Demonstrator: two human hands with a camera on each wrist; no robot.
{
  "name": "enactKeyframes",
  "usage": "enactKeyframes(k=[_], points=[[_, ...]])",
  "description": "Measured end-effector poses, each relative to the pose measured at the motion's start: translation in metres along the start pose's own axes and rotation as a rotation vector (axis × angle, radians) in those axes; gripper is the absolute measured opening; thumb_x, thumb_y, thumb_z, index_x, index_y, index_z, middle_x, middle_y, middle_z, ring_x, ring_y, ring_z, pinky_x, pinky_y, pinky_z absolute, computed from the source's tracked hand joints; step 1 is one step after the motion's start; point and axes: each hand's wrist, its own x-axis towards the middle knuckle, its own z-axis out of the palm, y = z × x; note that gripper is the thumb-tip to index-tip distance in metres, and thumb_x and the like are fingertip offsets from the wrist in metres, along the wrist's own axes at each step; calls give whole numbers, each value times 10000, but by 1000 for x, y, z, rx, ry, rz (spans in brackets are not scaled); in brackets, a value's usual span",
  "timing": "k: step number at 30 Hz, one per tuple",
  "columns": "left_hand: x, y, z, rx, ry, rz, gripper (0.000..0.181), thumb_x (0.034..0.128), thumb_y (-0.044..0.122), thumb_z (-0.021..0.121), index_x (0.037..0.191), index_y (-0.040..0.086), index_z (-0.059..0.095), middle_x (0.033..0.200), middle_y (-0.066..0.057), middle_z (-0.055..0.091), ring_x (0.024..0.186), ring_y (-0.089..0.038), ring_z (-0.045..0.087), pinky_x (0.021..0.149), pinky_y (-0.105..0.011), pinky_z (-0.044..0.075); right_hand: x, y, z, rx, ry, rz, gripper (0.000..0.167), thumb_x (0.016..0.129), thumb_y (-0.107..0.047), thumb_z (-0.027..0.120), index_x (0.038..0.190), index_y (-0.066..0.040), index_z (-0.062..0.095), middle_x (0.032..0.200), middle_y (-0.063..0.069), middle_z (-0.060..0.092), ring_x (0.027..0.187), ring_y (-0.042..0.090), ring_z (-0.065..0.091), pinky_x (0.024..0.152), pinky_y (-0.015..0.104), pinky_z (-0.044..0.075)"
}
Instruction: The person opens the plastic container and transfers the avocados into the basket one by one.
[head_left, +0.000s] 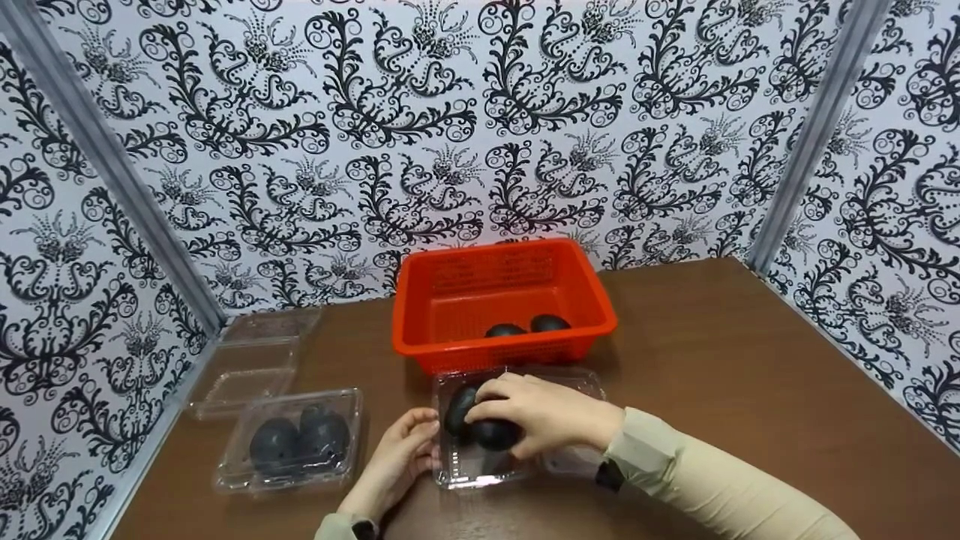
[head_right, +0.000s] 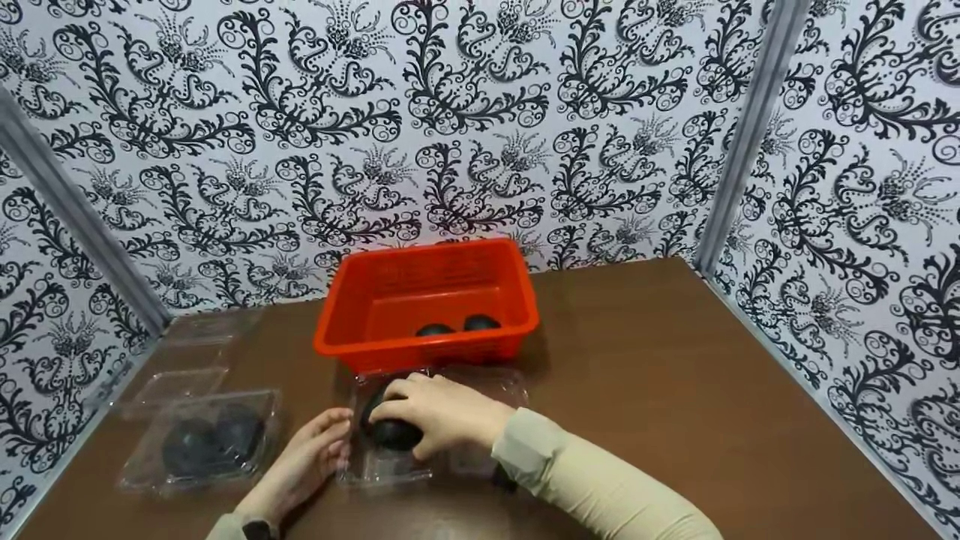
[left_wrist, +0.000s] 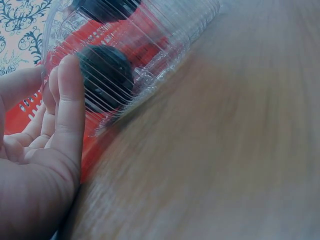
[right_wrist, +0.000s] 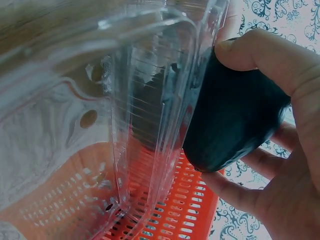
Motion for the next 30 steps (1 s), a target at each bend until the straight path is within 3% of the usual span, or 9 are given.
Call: enactKeyframes(k=[17, 30], points=[[0, 0, 0, 29, 3, 11, 159, 956, 83, 559, 1107, 71, 510, 801, -9, 532, 626, -104, 526, 560, -227, 508, -3, 6, -13, -70, 69, -41, 665, 659, -246, 834, 1274, -243, 582, 1218, 20, 555, 1089, 215, 518, 949, 359, 455], [0, 0, 0, 31, -3, 22, 159, 952, 72, 562, 1102, 56, 510, 799, -5, 548, 629, -111, 533, 559, -223, 503, 0, 9, -28, -86, 64, -54, 668, 667, -238, 841, 1281, -243, 578, 1211, 26, 557, 1093, 216, 522, 986, 367, 438]])
